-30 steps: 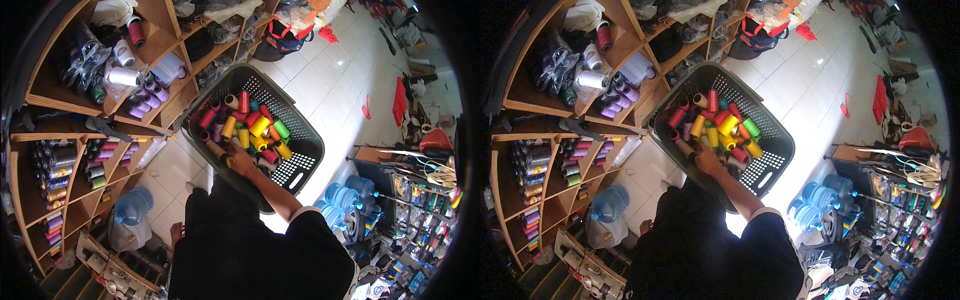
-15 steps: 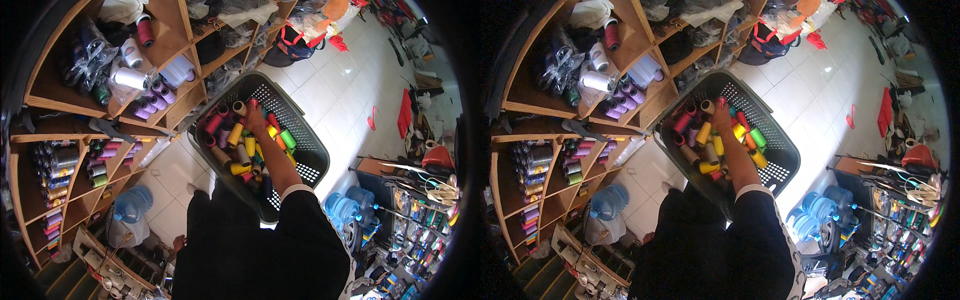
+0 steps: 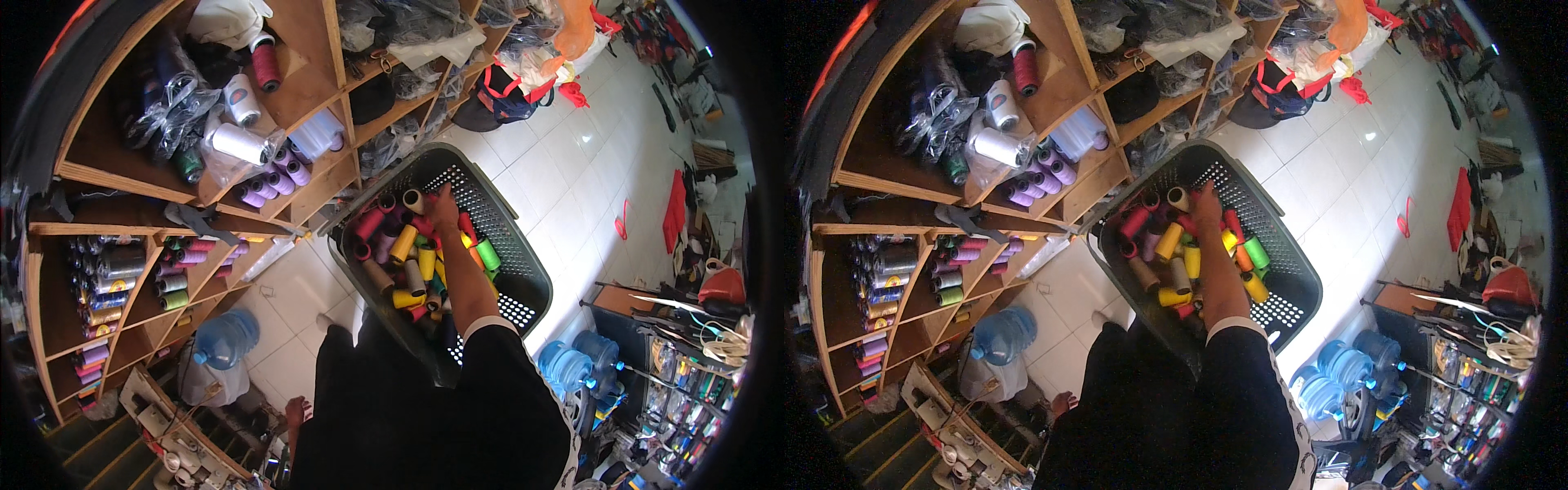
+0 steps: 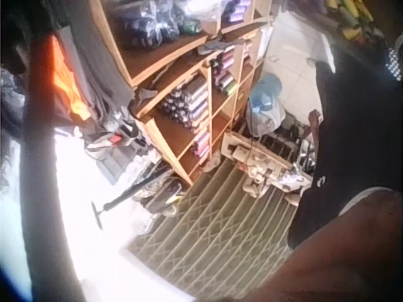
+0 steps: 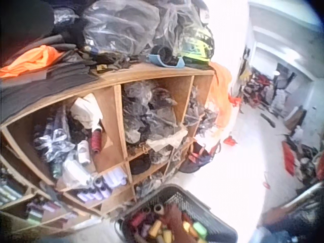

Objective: The person repeatedly picks up thread spools from a black plastic basket, briefly holds them, and places them onto a wooden shelf. The spools are of various colors and sizes. The person handles them one at a time throughout the clip.

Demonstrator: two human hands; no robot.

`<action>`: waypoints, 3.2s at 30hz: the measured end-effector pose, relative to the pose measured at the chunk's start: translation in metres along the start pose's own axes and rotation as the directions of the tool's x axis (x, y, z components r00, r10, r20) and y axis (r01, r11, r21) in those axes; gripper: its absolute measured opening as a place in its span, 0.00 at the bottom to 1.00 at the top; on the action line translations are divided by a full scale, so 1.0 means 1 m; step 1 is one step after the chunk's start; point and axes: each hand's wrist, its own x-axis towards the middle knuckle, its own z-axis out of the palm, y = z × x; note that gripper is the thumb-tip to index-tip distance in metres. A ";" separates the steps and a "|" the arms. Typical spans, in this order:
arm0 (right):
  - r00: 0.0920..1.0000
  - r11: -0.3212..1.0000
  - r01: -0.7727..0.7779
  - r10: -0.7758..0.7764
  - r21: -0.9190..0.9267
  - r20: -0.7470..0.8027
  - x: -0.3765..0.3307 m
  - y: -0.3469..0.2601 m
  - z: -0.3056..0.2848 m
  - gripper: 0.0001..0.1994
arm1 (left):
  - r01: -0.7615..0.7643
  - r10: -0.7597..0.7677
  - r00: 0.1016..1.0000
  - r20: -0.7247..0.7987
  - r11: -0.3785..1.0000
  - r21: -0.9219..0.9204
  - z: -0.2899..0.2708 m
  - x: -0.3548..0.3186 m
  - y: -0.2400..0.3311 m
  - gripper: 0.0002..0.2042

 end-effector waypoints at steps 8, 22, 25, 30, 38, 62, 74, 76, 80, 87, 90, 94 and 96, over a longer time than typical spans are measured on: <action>0.986 0.514 0.037 0.123 0.857 -0.116 -0.061 0.007 -0.036 0.18 | -0.537 0.548 0.835 0.056 0.788 0.300 0.082 -0.038 0.135 0.13; 0.845 -0.076 -0.367 -0.445 0.927 0.298 -0.250 -0.178 -0.205 0.25 | -0.729 0.568 0.260 0.781 0.646 -0.227 0.259 -0.273 0.301 0.19; 0.842 -0.036 -0.347 -0.451 0.937 0.294 -0.264 -0.191 -0.217 0.26 | -0.681 0.581 0.241 0.777 0.672 -0.291 0.250 -0.282 0.302 0.21; 0.869 0.178 -0.134 -0.452 0.975 0.202 -0.283 -0.210 -0.230 0.26 | -0.679 0.688 0.221 0.691 0.617 -0.397 0.234 -0.292 0.301 0.22; 0.755 0.263 -0.075 -0.615 0.962 0.227 -0.294 -0.238 -0.211 0.28 | -0.764 0.812 0.269 0.519 0.508 -0.398 0.199 -0.292 0.304 0.22; 0.473 0.528 -0.061 -0.732 0.847 0.490 -0.329 -0.300 -0.068 0.22 | -0.932 0.939 0.344 0.000 0.341 -0.122 0.080 -0.223 0.279 0.20; 0.379 0.617 0.329 -0.780 0.715 0.499 -0.371 -0.332 0.115 0.29 | -0.887 0.898 0.343 -0.276 0.406 0.218 -0.001 -0.057 0.268 0.18; 0.366 0.604 0.305 -0.788 0.736 0.495 -0.377 -0.338 0.138 0.31 | -0.882 0.887 0.354 -0.296 0.422 0.210 -0.014 -0.031 0.274 0.17; 0.344 0.580 0.311 -0.807 0.753 0.480 -0.378 -0.353 0.190 0.36 | -0.882 0.882 0.344 -0.322 0.421 0.211 -0.033 0.012 0.295 0.16; 0.316 0.487 0.479 -0.872 0.731 0.374 -0.368 -0.399 0.264 0.39 | -0.906 0.868 0.208 -0.450 0.344 0.246 -0.056 0.082 0.341 0.18; 0.318 0.495 0.572 -0.869 0.654 0.379 -0.357 -0.413 0.287 0.39 | -0.865 0.833 0.277 -0.478 0.433 0.254 -0.055 0.089 0.360 0.19; 0.289 0.377 0.565 -0.924 0.733 0.252 -0.347 -0.425 0.309 0.40 | -0.850 0.797 0.322 -0.511 0.481 0.215 -0.053 0.101 0.378 0.20; 0.275 0.363 0.607 -0.930 0.706 0.242 -0.348 -0.431 0.312 0.40 | -0.867 0.789 0.294 -0.539 0.457 0.197 -0.053 0.112 0.379 0.20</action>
